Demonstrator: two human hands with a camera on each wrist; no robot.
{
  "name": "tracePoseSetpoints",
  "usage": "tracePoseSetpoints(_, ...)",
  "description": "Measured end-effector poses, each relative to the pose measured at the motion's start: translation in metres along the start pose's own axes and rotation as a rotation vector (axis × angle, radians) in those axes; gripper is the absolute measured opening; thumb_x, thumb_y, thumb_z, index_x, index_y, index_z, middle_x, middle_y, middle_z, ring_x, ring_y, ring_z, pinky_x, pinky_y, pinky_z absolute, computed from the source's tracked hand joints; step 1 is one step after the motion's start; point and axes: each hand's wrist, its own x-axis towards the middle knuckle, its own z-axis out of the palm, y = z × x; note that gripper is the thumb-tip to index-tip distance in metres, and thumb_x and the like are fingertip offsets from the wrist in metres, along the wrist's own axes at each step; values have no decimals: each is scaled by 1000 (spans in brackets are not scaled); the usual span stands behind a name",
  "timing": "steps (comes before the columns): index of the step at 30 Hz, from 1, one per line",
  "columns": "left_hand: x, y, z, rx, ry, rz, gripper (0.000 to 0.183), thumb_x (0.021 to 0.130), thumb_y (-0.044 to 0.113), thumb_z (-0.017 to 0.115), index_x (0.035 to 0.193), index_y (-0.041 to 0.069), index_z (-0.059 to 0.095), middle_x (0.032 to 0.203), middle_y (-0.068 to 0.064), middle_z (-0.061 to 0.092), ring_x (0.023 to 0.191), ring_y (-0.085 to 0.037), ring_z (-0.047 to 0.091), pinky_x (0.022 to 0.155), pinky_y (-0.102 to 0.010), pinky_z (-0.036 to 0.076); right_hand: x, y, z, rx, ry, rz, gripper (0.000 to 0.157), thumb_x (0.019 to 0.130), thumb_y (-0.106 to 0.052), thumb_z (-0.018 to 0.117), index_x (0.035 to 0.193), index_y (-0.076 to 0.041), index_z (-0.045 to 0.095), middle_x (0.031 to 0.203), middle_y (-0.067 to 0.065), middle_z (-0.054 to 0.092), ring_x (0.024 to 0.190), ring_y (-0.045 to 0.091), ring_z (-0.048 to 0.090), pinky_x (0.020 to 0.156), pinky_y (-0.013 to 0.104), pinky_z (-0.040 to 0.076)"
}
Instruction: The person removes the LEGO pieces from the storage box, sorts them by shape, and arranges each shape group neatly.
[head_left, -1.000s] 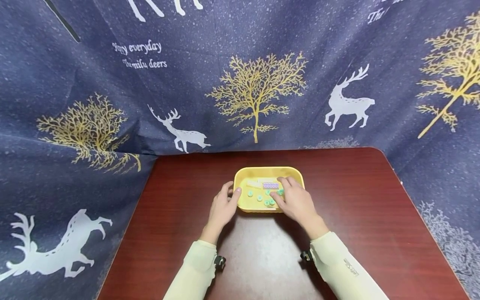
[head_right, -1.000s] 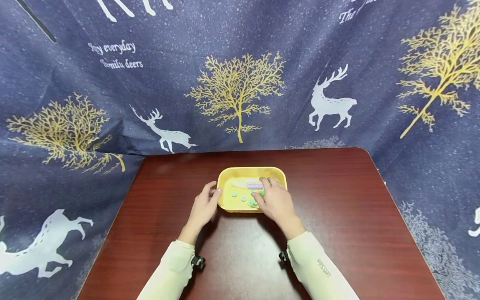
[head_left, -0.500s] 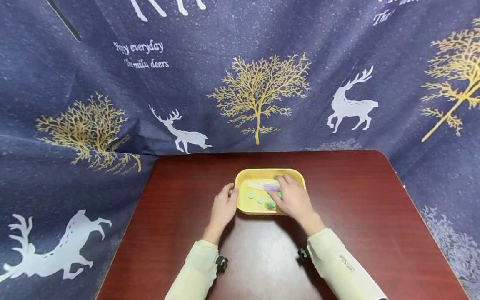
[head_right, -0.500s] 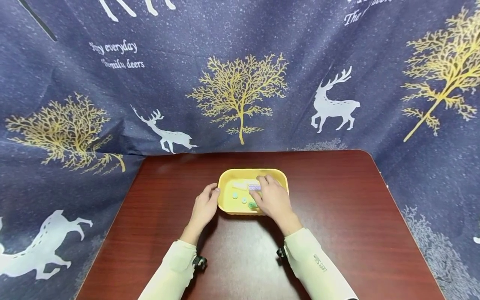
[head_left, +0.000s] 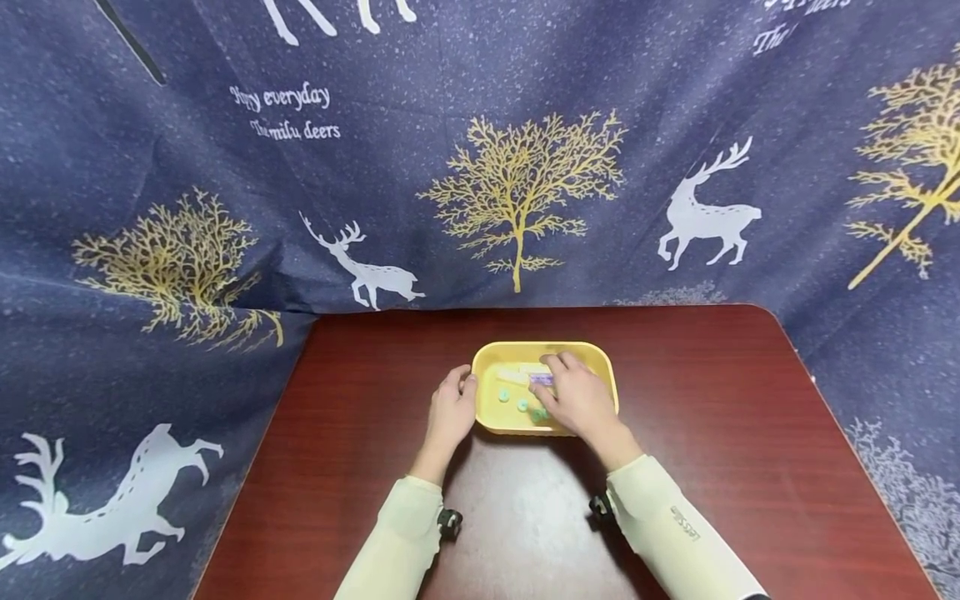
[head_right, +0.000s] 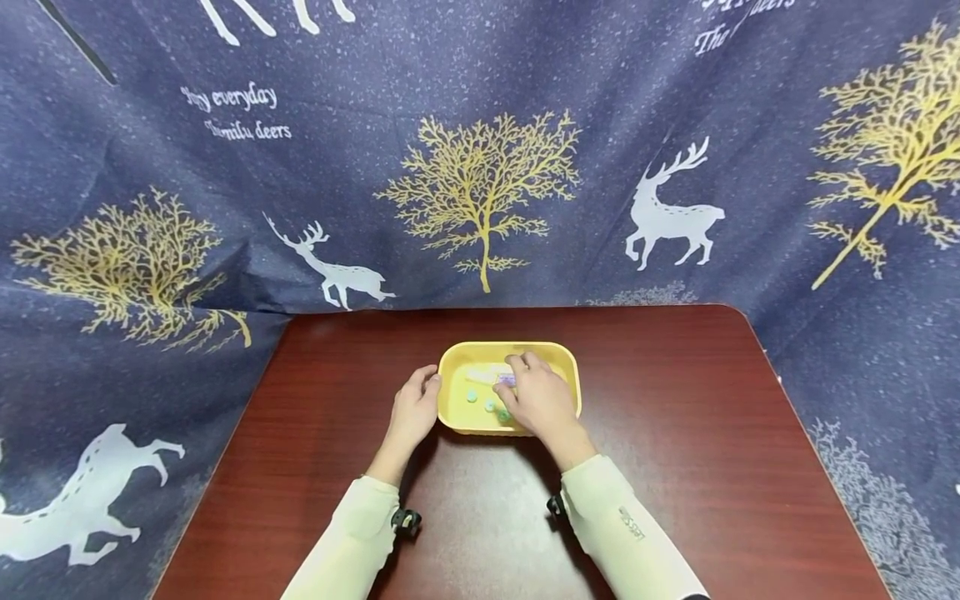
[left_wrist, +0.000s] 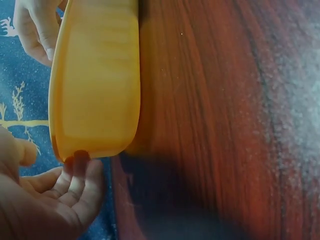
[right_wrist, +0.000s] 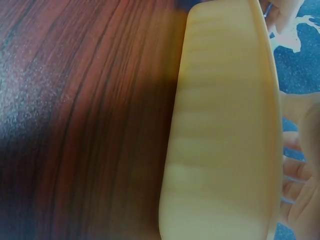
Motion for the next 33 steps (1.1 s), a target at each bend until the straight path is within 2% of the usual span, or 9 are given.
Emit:
tracePoseSetpoints(3, 1, 2, 0, -11, -6, -16, 42, 105, 33, 51, 139, 10, 62, 111, -11, 73, 105, -28, 67, 96, -50, 58, 2, 0, 3, 9, -4, 5, 57, 95, -44, 71, 138, -9, 60, 130, 16, 63, 105, 40, 68, 91, 55, 62)
tracePoseSetpoints(6, 2, 4, 1, -41, -28, -47, 42, 105, 31, 53, 140, 10, 60, 97, -7, 71, 77, -23, 70, 78, -42, 63, 3, 1, 5, 8, -16, 15, 57, 94, -44, 71, 138, -10, 59, 131, 16, 63, 106, 40, 68, 92, 56, 62)
tracePoseSetpoints(9, 3, 6, 2, -82, -52, -83, 43, 105, 29, 54, 142, 8, 58, 88, -5, 66, 50, -17, 62, 53, -33, 62, 5, 1, 7, 0, -27, 23, 57, 94, -44, 72, 138, -11, 59, 132, 16, 63, 106, 40, 68, 91, 56, 62)
tracePoseSetpoints(12, 3, 8, 2, -116, -65, -112, 44, 104, 27, 57, 144, 6, 56, 88, -6, 64, 43, -14, 58, 42, -33, 60, 8, 2, 9, 2, -37, 28, 56, 94, -44, 73, 137, -11, 60, 132, 16, 63, 105, 40, 68, 91, 55, 62)
tracePoseSetpoints(16, 5, 9, 3, -139, -80, -133, 45, 104, 24, 58, 145, 6, 55, 89, -7, 64, 42, -14, 58, 43, -36, 63, 10, 4, 12, -2, -49, 33, 55, 94, -44, 73, 136, -11, 61, 132, 16, 63, 104, 40, 69, 90, 56, 62)
tracePoseSetpoints(24, 6, 8, 2, -187, -93, -128, 44, 101, 13, 57, 144, 5, 54, 87, -9, 63, 44, -15, 60, 44, -38, 64, 13, 5, 14, -2, -78, 37, 56, 93, -43, 74, 137, -12, 60, 133, 15, 62, 104, 39, 69, 88, 56, 63)
tracePoseSetpoints(29, 6, 7, 2, -212, -102, -142, 44, 100, 9, 57, 145, 7, 54, 89, -12, 64, 43, -15, 61, 48, -46, 66, 14, 7, 16, -8, -102, 50, 58, 92, -43, 75, 138, -11, 60, 134, 15, 61, 104, 39, 69, 87, 55, 64)
tracePoseSetpoints(33, 6, 7, 3, -223, -107, -146, 45, 101, 8, 57, 145, 6, 54, 90, -13, 64, 43, -16, 61, 50, -48, 66, 14, 8, 17, -5, -129, 55, 59, 91, -43, 75, 139, -11, 60, 138, 16, 59, 109, 39, 67, 89, 56, 63)
